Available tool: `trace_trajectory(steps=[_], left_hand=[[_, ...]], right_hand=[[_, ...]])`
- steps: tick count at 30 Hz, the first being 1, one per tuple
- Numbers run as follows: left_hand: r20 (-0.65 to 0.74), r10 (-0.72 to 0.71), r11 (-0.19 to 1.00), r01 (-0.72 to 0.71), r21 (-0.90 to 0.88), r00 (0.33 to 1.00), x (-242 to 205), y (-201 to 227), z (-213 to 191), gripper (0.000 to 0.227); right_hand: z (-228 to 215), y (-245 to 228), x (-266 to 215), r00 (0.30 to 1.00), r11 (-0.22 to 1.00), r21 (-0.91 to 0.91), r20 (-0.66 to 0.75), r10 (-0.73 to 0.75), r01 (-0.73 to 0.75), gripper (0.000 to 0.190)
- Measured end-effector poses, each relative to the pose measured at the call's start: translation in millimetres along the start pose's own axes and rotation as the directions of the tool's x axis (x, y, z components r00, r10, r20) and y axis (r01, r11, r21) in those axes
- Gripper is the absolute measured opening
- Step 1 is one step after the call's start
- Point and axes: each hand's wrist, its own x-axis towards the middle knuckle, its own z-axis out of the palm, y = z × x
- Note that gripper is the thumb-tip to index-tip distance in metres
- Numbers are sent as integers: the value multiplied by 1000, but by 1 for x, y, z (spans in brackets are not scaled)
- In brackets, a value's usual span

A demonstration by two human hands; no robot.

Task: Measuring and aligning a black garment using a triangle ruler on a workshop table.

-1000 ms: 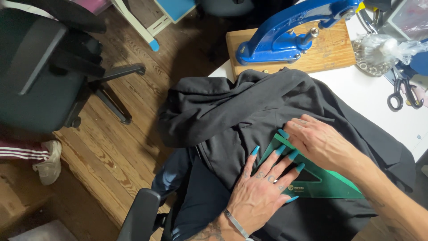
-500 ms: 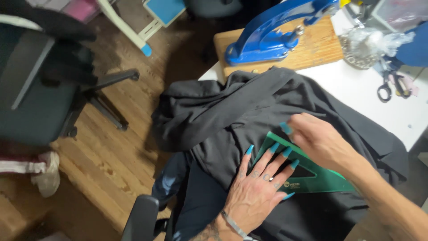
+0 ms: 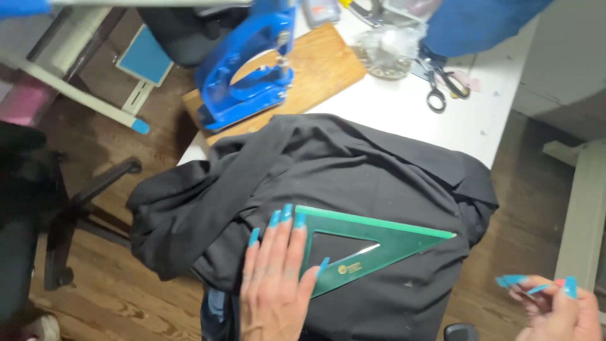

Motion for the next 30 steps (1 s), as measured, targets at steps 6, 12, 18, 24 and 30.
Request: trace_trajectory(steps=[6,12,18,24,30], left_hand=[[-206,-187,981,195,19,961,-4,20,-7,36],[-16,-420,870,407,278,908,-6,28,5,80],[113,-577,811,551,198,809,-11,12,13,59],[313,-609,788,600,139,729,-23,-3,18,42],[227,-608,747,645,-160,761,-21,-8,3,41]], right_hand=[[45,-47,-23,986,975,188,139,92,-117,9],[49,-64,-20,915,921,181,284,288,-346,23],[47,-69,-13,885,922,161,377,273,-353,32],[49,-59,-11,905,889,245,282,317,-388,29],[47,-62,-15,932,921,238,266,245,-310,28]])
